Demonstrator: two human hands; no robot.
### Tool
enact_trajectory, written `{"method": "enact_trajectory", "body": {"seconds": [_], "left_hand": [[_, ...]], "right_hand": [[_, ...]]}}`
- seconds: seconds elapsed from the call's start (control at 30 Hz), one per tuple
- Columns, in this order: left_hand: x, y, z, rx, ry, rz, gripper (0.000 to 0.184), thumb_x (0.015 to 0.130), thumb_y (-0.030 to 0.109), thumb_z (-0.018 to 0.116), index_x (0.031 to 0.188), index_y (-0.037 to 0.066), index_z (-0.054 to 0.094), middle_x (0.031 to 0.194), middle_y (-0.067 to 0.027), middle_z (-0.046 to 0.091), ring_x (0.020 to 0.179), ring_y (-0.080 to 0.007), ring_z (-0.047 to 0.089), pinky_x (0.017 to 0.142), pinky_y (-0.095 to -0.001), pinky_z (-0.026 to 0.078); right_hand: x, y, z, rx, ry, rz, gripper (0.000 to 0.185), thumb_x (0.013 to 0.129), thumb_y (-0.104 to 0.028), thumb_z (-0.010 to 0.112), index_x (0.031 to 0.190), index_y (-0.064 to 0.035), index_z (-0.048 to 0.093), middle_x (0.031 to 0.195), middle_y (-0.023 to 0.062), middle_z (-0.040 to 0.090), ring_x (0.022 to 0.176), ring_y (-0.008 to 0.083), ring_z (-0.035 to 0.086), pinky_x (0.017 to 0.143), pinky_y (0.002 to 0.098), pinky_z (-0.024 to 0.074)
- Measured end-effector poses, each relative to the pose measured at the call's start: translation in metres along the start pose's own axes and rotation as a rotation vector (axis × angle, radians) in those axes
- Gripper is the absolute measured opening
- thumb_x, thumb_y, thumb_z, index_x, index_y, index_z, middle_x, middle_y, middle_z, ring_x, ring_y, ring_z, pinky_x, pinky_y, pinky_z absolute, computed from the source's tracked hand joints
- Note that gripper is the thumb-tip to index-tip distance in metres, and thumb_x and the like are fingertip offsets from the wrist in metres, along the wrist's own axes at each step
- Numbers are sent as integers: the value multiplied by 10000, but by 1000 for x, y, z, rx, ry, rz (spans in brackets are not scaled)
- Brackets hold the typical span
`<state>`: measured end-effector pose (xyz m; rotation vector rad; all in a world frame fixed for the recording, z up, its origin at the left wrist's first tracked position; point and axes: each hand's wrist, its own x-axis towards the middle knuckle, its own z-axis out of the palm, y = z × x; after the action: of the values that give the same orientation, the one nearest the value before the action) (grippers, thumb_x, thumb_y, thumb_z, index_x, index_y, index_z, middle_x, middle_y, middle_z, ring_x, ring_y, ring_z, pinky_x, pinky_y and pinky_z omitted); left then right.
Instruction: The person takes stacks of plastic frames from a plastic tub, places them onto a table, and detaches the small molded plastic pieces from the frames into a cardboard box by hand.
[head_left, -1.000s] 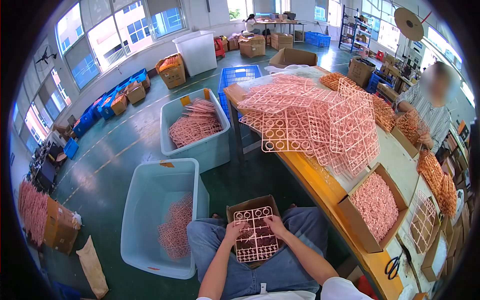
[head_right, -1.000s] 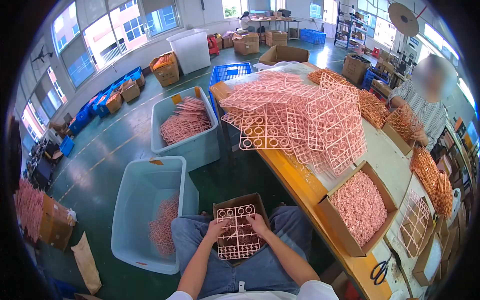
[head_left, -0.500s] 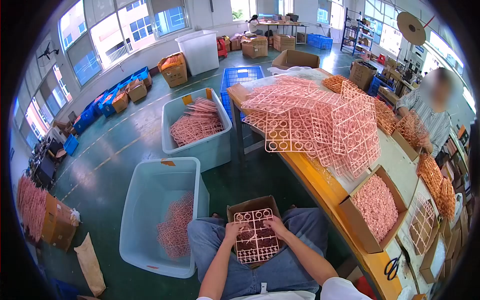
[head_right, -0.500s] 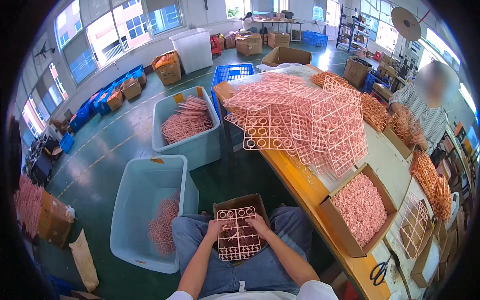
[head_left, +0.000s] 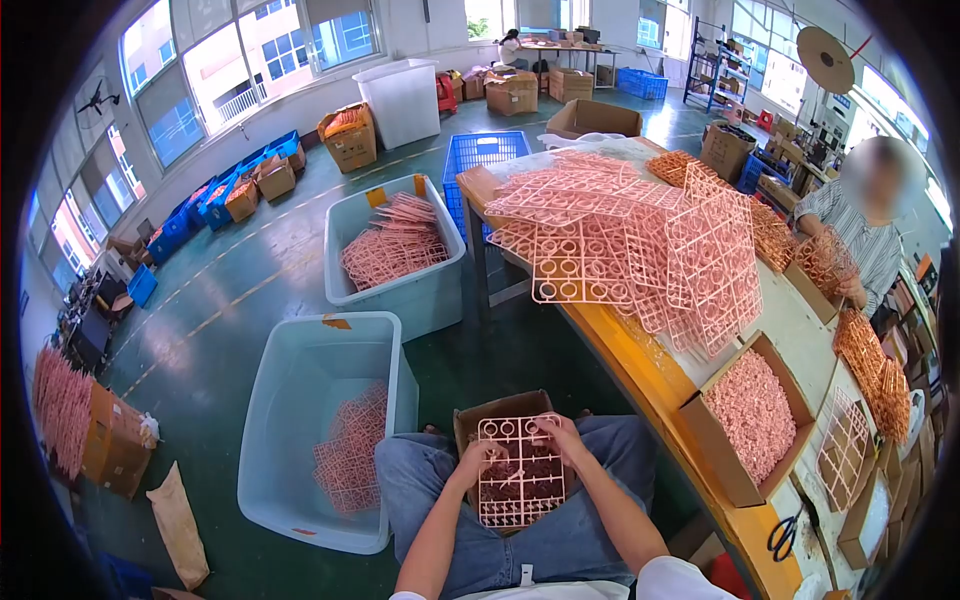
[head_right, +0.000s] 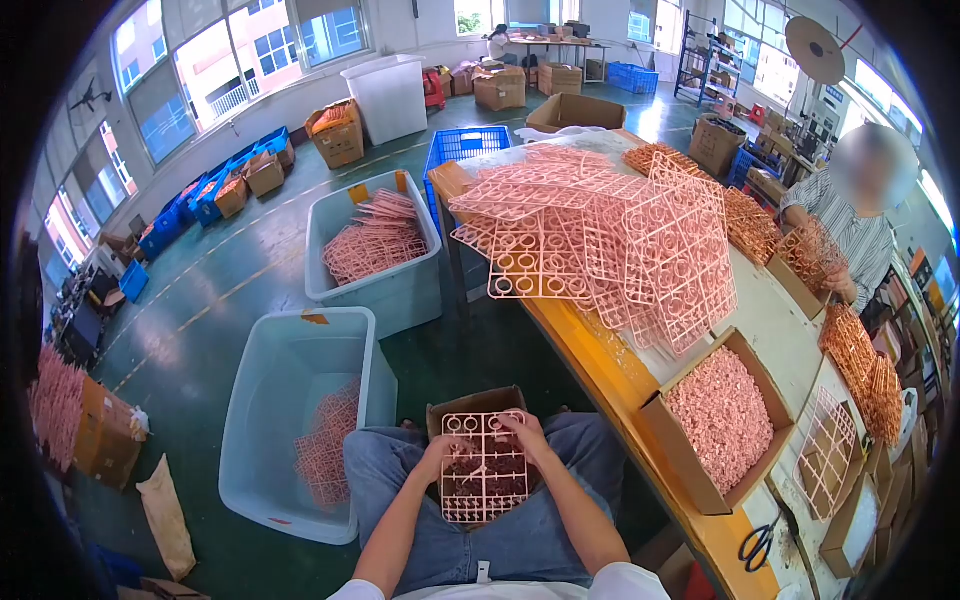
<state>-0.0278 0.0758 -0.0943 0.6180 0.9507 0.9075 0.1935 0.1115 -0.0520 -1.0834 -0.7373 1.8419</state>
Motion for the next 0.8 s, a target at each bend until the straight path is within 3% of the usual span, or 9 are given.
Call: {"method": "enact_trajectory", "body": {"seconds": [0.2, 0.33, 0.53, 0.6, 0.73, 0.8], "left_hand": [[-7, 10, 15, -137, -20, 62, 160, 843, 61, 484, 967, 13, 574, 863, -90, 612, 785, -155, 578, 717, -270, 483], [-4, 6, 10, -136, -28, 51, 141, 849, 41, 498, 967, 11, 570, 869, -73, 605, 775, -147, 582, 709, -260, 484], [-1, 2, 6, 71, 11, 70, 131, 864, 51, 511, 963, 5, 583, 860, -47, 612, 758, -130, 582, 692, -244, 478], [-2, 3, 9, 269, 63, 145, 125, 868, 65, 527, 935, -6, 605, 820, -43, 625, 734, -128, 589, 684, -241, 470], [-4, 3, 11, 367, 88, 252, 118, 863, 71, 549, 912, -10, 620, 780, -40, 632, 712, -122, 596, 665, -249, 470], [-7, 5, 14, 813, 222, 432, 99, 860, 69, 563, 901, -2, 618, 773, -37, 633, 701, -121, 600, 646, -259, 474]], "right_hand": [[2, 2, 0, -3, 8, -33, 128, 864, -125, 595, 964, -46, 576, 846, 60, 618, 782, 142, 618, 642, 283, 558], [2, 5, -2, -8, 31, -19, 114, 866, -119, 586, 949, -41, 573, 839, 67, 614, 776, 148, 618, 639, 286, 560], [3, 7, -2, -39, 76, 11, 107, 866, -115, 575, 938, -37, 567, 847, 71, 613, 777, 154, 619, 623, 279, 563], [2, 7, -1, -42, 77, 10, 111, 866, -116, 574, 942, -36, 565, 847, 71, 613, 779, 154, 618, 620, 278, 563], [3, 8, -1, -49, 93, 12, 127, 870, -127, 573, 955, -33, 559, 841, 71, 615, 750, 154, 621, 614, 272, 561], [2, 7, -2, -49, 69, 27, 131, 871, -132, 574, 957, -35, 558, 837, 71, 616, 730, 153, 622, 610, 268, 559]]}}
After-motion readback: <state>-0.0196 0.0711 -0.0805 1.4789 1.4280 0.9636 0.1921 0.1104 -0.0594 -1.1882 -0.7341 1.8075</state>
